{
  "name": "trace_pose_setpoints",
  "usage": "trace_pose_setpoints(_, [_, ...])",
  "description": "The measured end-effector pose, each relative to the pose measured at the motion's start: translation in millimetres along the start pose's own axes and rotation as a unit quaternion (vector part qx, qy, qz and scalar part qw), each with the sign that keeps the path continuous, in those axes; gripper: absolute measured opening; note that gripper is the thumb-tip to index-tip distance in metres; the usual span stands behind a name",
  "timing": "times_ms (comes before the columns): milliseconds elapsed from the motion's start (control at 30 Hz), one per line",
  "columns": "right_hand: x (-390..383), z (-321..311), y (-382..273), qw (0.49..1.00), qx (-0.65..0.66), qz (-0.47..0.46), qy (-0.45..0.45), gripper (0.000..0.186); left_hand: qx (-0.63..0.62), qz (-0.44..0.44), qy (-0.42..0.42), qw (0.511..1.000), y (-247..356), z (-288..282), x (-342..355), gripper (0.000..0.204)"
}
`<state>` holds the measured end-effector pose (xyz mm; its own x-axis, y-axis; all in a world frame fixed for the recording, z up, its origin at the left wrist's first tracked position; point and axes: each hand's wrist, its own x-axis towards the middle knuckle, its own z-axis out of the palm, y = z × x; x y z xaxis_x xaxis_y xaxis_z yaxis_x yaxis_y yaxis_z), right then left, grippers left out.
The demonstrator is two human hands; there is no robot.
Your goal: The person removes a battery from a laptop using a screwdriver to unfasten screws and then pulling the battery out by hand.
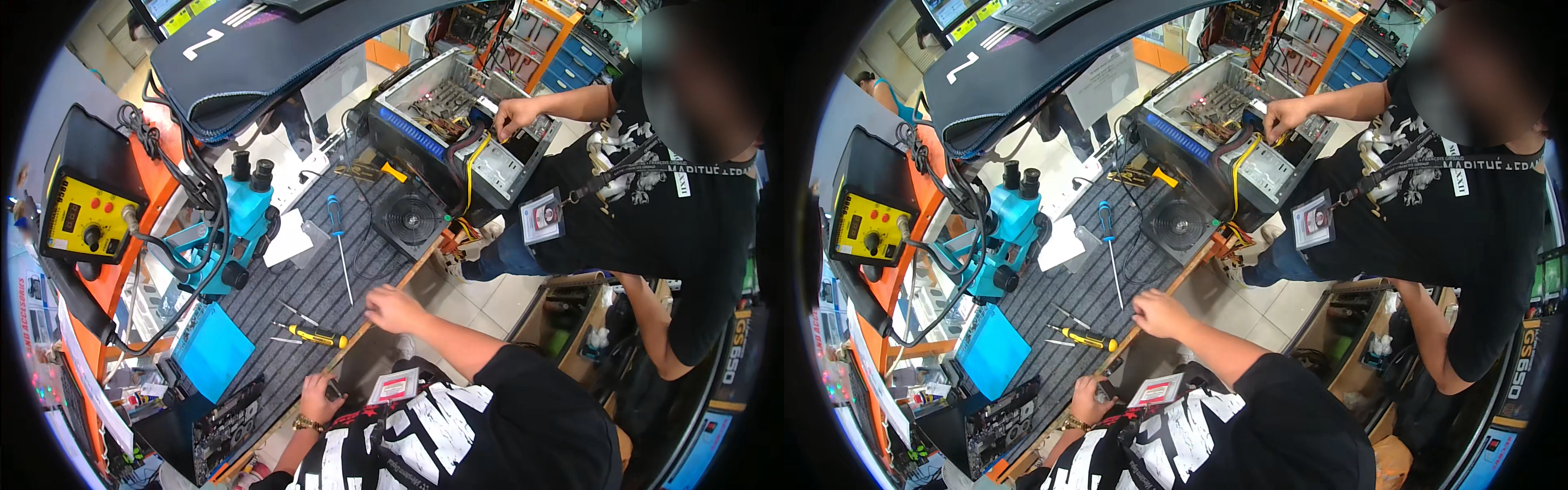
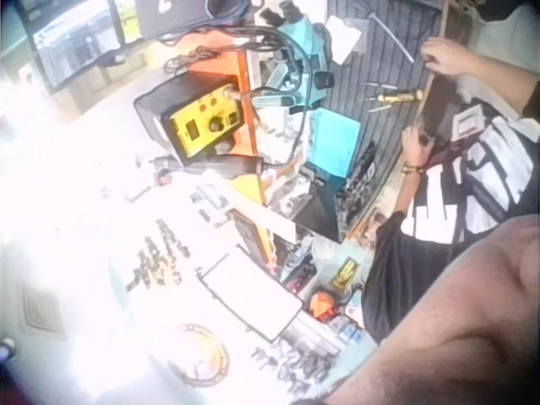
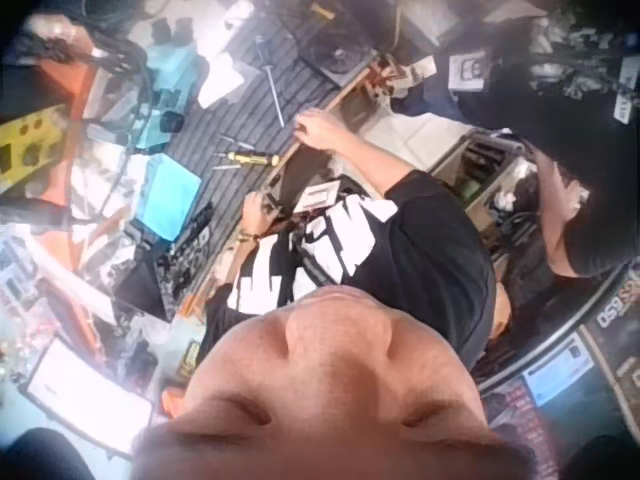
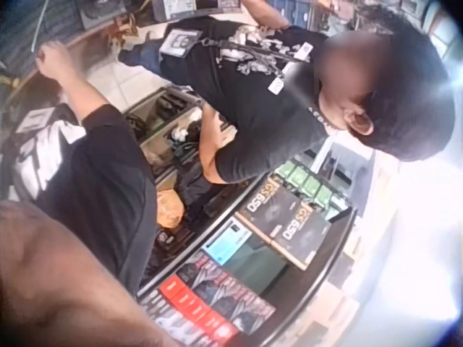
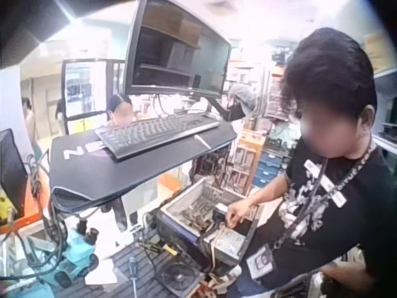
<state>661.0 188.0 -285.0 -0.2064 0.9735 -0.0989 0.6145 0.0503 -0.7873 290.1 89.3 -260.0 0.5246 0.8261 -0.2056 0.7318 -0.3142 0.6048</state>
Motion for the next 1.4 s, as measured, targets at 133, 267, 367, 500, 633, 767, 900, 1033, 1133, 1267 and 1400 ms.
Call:
trace_pose_setpoints(133, [24.4, 15.2, -19.9, 0.982, -0.112, 0.064, -0.135, 0.041, 0.009, 0.002, 0.004, 1.000, 2.9, -0.4, -0.1, 0.063])
trace_pose_setpoints(267, [42.2, 19.1, -31.2, 0.960, -0.126, 0.161, -0.194, 0.057, 0.009, -0.009, 0.002, 1.000, -0.8, 1.4, -1.6, 0.063])
trace_pose_setpoints(367, [51.0, 18.0, -38.1, 0.946, -0.131, 0.186, -0.230, 0.063, -0.001, -0.006, 0.007, 1.000, -8.7, 5.2, 0.0, 0.063])
trace_pose_setpoints(500, [54.8, 14.3, -38.0, 0.939, -0.144, 0.181, -0.254, 0.069, -0.010, -0.012, 0.012, 1.000, -17.8, 10.4, -0.7, 0.064])
trace_pose_setpoints(633, [53.7, 13.7, -31.8, 0.943, -0.135, 0.170, -0.252, 0.069, -0.021, -0.033, 0.012, 0.999, -18.4, 11.3, -3.8, 0.064])
trace_pose_setpoints(767, [53.6, 16.9, -27.8, 0.945, -0.122, 0.177, -0.246, 0.067, -0.038, -0.069, 0.004, 0.997, -14.9, 8.7, -1.7, 0.063])
trace_pose_setpoints(900, [53.4, 18.6, -25.1, 0.947, -0.119, 0.172, -0.243, 0.061, -0.104, -0.123, -0.008, 0.987, -12.7, 5.8, -1.0, 0.062])
trace_pose_setpoints(1033, [53.3, 18.6, -22.3, 0.949, -0.110, 0.173, -0.238, 0.056, -0.115, -0.149, -0.010, 0.982, -11.4, 5.5, -3.0, 0.064])
trace_pose_setpoints(1133, [54.4, 19.2, -21.1, 0.950, -0.108, 0.173, -0.238, 0.055, -0.107, -0.160, -0.015, 0.981, -10.3, 4.3, -2.3, 0.065])
trace_pose_setpoints(1267, [55.2, 19.9, -18.8, 0.951, -0.106, 0.171, -0.235, 0.055, -0.115, -0.189, -0.030, 0.975, -4.7, -1.1, 1.2, 0.063])
trace_pose_setpoints(1400, [55.0, 19.8, -16.6, 0.956, -0.088, 0.160, -0.228, 0.055, -0.135, -0.168, -0.010, 0.976, 2.3, -6.4, 3.3, 0.065])
